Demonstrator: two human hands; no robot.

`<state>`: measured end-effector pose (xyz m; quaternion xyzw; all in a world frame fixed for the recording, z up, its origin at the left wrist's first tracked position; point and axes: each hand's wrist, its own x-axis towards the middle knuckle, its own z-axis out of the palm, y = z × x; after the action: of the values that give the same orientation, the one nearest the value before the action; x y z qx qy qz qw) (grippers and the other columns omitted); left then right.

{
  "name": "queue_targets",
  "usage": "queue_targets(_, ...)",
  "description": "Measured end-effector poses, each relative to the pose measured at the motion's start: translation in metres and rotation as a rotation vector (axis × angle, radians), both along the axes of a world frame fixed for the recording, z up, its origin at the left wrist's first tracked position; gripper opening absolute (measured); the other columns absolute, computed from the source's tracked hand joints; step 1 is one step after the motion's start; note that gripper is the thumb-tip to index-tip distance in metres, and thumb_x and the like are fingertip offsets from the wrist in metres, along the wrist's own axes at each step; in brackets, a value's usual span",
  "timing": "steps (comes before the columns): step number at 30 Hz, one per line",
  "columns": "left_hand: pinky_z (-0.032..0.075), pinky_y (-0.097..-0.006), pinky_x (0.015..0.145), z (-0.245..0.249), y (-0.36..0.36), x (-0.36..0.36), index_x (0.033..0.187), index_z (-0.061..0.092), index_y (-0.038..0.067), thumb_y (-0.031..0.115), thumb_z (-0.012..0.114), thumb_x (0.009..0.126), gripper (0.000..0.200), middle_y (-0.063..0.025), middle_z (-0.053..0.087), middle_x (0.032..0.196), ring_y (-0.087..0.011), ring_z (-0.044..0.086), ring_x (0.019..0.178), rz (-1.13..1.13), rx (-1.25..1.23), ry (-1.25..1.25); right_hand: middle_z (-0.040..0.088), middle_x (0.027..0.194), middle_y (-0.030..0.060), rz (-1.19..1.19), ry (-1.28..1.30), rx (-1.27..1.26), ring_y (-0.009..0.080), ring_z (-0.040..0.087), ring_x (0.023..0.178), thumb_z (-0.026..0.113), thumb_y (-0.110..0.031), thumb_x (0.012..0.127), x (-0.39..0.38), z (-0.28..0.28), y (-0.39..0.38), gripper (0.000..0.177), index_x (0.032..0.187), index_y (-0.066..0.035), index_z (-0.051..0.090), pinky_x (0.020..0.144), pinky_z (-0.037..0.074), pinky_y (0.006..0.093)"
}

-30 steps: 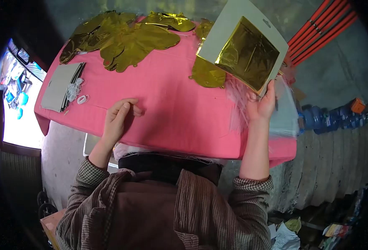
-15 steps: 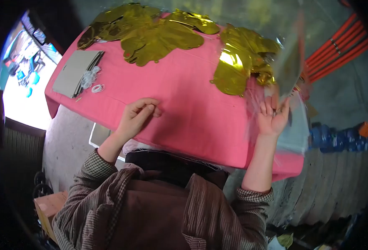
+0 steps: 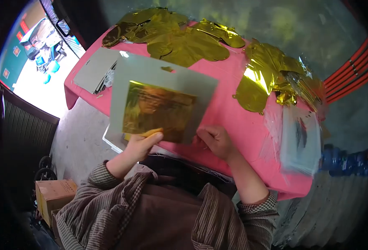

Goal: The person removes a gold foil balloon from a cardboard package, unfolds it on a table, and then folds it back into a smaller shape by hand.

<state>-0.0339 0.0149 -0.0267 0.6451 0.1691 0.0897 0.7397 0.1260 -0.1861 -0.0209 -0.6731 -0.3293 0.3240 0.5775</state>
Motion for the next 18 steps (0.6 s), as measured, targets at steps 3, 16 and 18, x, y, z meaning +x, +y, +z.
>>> queue_targets(3, 0.046, -0.0269, 0.078, -0.007, 0.045, -0.042, 0.108, 0.063, 0.000, 0.011, 0.070, 0.081, 0.030, -0.0052, 0.063, 0.104, -0.0134, 0.057, 0.092, 0.019, -0.174, 0.143, 0.060, 0.073, -0.0007, 0.047, 0.012, 0.040, 0.0057, 0.054, 0.062, 0.048, -0.025, 0.097, 0.003, 0.000, 0.002, 0.026, 0.100, -0.005, 0.065, 0.054, 0.044, 0.0198)
queue_targets(16, 0.046, -0.0293, 0.064, -0.313, 0.182, -0.243, 0.093, 0.059, 0.014, 0.024, 0.060, 0.087, 0.012, -0.0001, 0.061, 0.082, -0.0155, 0.058, 0.078, 0.603, -0.754, 0.459, 0.060, 0.071, -0.0004, -0.050, 0.016, -0.020, 0.0031, 0.047, 0.057, 0.049, -0.018, 0.096, 0.003, -0.002, 0.004, 0.022, 0.099, -0.003, 0.065, 0.052, 0.039, 0.0175)
queue_targets(18, 0.048, -0.0308, 0.068, -0.343, 0.175, -0.229, 0.096, 0.059, 0.013, 0.027, 0.062, 0.086, 0.017, -0.0013, 0.060, 0.088, -0.0166, 0.058, 0.083, 0.374, -0.360, 0.433, 0.060, 0.071, 0.0000, -0.053, 0.022, -0.017, 0.0028, 0.045, 0.056, 0.049, -0.017, 0.096, 0.005, -0.003, 0.006, 0.022, 0.099, -0.002, 0.065, 0.052, 0.038, 0.0174)
